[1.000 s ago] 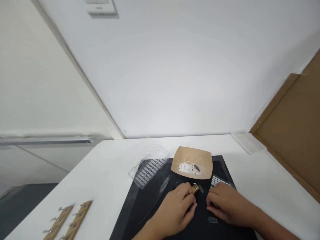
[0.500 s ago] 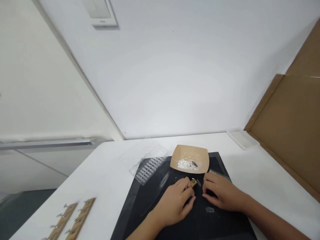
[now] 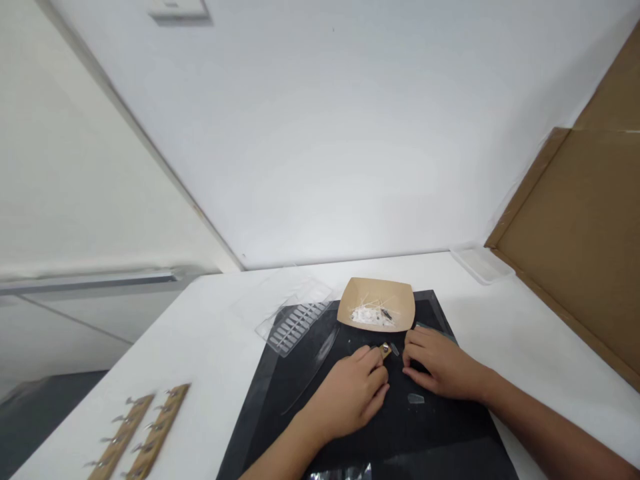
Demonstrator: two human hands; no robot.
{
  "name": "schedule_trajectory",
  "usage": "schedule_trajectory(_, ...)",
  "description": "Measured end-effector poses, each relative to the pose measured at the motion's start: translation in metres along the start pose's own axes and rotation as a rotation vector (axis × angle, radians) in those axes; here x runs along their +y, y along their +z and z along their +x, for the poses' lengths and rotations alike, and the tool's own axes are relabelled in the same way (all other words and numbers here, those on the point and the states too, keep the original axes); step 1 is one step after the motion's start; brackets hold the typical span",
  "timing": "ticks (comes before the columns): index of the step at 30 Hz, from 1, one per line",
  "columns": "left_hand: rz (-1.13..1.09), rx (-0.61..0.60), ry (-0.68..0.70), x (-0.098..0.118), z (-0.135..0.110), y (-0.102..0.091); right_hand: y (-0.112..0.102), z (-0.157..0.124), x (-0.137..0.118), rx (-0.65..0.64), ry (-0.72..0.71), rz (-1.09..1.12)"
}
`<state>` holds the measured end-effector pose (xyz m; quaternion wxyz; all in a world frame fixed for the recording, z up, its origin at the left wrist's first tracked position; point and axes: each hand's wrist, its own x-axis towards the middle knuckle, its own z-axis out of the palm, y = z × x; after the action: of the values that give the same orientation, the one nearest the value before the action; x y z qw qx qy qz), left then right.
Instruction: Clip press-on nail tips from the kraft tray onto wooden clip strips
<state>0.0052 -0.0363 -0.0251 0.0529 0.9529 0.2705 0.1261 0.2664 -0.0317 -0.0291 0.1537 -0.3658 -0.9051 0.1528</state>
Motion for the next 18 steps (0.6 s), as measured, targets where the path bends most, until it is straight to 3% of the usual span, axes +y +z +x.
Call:
schedule_trajectory(12,0.084,-0.129,-0.036,0.017,-0.005,-0.006,-0.007,-0.003,0.001,-0.080,0.017,0.001)
schedule_trajectory(18,0.094,-0.118,-0.002,0.013,-0.007,-0.007,-0.003,-0.002,-0.003,-0.095,0.074,-0.005)
